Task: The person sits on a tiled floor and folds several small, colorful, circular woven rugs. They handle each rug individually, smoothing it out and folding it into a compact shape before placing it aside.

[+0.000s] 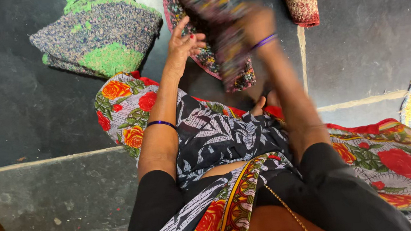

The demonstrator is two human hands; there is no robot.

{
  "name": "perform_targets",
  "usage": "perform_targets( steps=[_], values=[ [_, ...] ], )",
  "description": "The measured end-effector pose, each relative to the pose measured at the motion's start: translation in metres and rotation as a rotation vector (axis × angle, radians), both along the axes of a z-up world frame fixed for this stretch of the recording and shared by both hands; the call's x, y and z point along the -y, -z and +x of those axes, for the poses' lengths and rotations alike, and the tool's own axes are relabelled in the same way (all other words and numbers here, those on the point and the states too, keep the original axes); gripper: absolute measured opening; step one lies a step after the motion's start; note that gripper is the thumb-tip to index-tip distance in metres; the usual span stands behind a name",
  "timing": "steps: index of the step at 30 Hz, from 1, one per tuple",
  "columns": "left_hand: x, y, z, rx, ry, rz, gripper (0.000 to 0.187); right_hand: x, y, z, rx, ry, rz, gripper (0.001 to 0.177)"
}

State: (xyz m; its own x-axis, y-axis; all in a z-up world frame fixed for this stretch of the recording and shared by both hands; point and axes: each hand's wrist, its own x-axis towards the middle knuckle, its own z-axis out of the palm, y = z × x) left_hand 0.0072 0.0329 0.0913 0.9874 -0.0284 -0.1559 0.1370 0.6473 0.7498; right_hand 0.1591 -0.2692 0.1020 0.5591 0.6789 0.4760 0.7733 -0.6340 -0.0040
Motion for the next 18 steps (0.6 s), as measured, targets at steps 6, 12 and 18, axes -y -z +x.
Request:
perform_targets(
  steps=[6, 12, 18],
  values=[
    [-0.010, 0.027, 0.013, -0.121, -0.306, -0.011, 0.054, 0.158, -0.089, 0.051, 0.224, 0.879, 0.513, 0.057],
    [-0.012, 0.033, 0.012, -0.180, -0.380, 0.033, 0.055, 0.068, 0.003, -0.052, 0.030, 0.490, 0.048, 0.086],
    [-0.022, 0.042, 0.010, -0.372, -0.528, 0.050, 0.052, -0.086, 0.032, -0.143, -0.341, 0.342, -0.210, 0.081]
  ],
)
